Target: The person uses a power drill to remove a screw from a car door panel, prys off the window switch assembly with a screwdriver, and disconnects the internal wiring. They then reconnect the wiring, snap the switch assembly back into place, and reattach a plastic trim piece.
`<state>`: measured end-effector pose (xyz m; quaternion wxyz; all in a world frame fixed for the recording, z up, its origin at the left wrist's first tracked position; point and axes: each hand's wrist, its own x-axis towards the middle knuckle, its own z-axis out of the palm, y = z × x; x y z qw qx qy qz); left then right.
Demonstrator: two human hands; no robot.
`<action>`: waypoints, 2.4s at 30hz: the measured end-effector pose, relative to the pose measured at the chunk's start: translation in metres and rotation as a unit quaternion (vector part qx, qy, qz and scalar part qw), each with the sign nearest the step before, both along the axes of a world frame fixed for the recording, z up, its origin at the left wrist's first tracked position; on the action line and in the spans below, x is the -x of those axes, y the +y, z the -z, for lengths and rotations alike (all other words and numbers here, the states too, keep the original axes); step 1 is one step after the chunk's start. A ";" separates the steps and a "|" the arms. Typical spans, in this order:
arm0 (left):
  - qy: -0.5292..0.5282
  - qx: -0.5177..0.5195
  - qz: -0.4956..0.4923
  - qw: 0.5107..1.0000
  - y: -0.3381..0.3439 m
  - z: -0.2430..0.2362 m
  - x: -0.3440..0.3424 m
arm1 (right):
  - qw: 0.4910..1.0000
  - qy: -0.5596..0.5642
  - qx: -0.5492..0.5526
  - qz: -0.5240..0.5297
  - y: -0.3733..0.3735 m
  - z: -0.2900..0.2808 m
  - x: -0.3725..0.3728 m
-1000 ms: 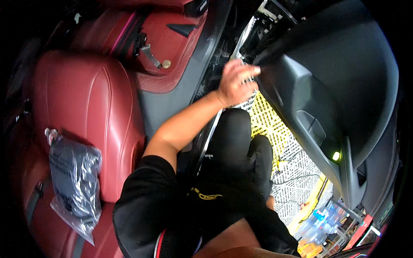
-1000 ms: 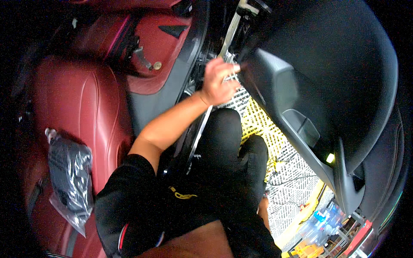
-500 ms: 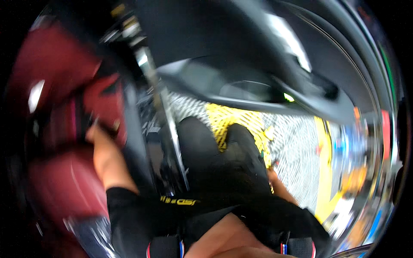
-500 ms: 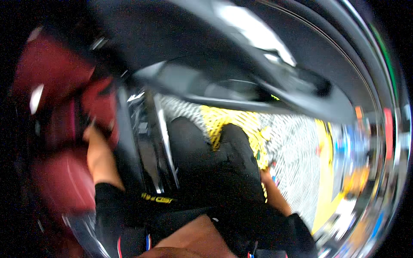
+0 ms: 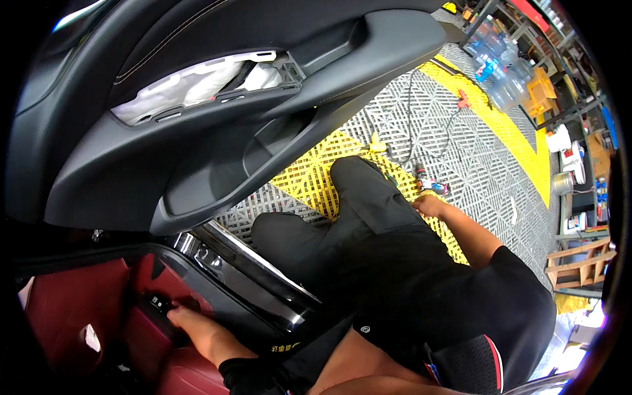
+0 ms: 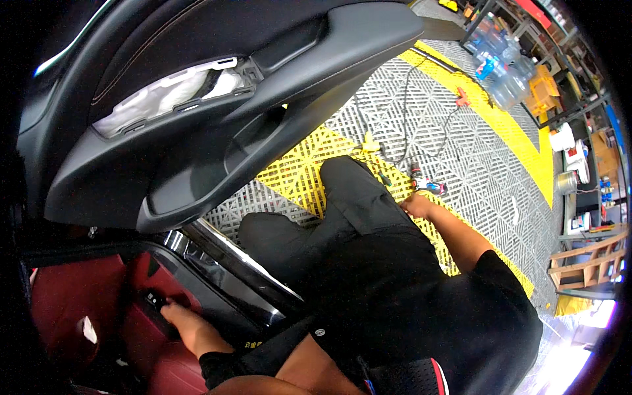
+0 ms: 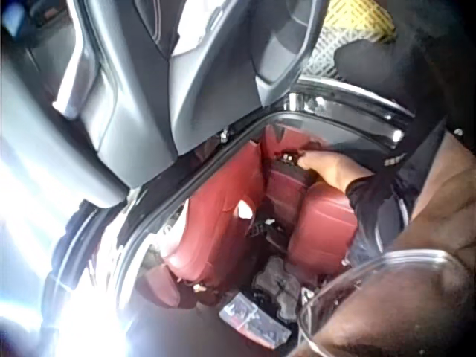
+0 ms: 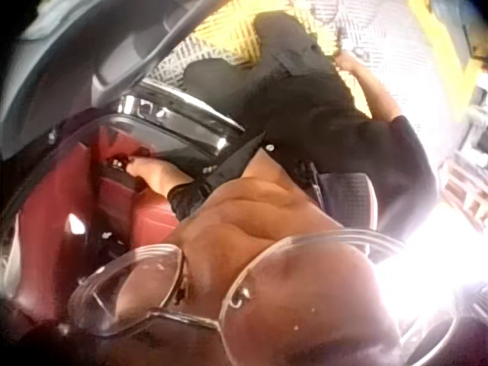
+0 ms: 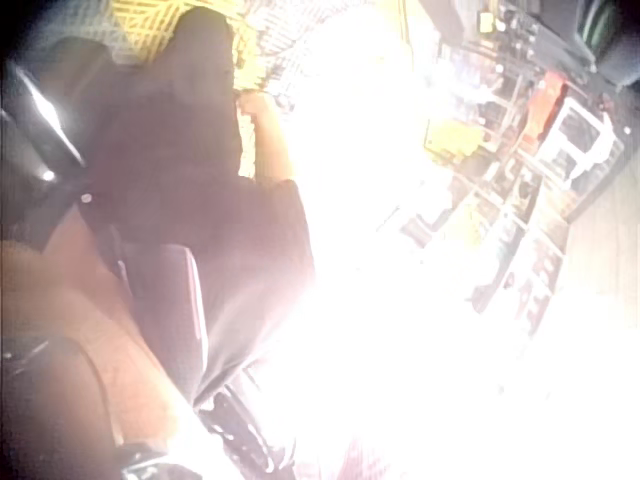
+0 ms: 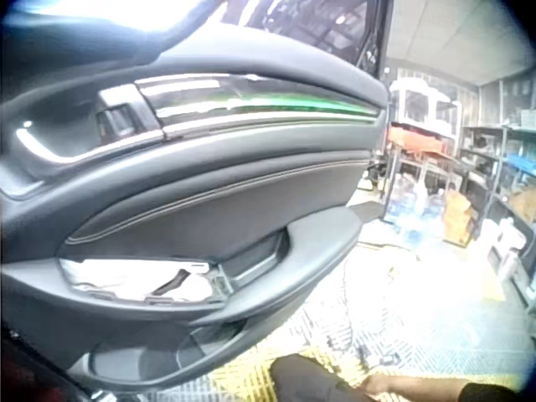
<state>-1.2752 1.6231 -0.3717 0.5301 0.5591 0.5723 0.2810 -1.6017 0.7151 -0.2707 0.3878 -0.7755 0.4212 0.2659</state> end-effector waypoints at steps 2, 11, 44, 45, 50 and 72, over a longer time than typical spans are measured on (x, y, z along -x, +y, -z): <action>-0.288 0.105 -0.052 0.950 0.000 -0.005 0.006 | 0.992 -0.072 0.046 -0.093 -0.012 -0.006 -0.037; -0.692 0.387 0.116 0.599 -0.236 -0.159 0.094 | 0.789 -0.485 -0.060 -0.372 0.086 -0.274 -0.198; -0.530 0.086 0.563 0.628 -0.493 -0.428 0.126 | 0.634 -0.558 -0.065 -0.532 0.183 -0.375 -0.373; -0.529 0.065 0.570 0.625 -0.495 -0.426 0.120 | 0.639 -0.556 -0.058 -0.528 0.187 -0.375 -0.375; -0.548 0.068 0.603 0.576 -0.514 -0.433 0.100 | 0.645 -0.583 -0.072 -0.489 0.192 -0.373 -0.368; -0.564 0.152 0.560 0.588 -0.558 -0.452 0.101 | 0.540 -0.527 -0.022 -0.656 0.191 -0.384 -0.386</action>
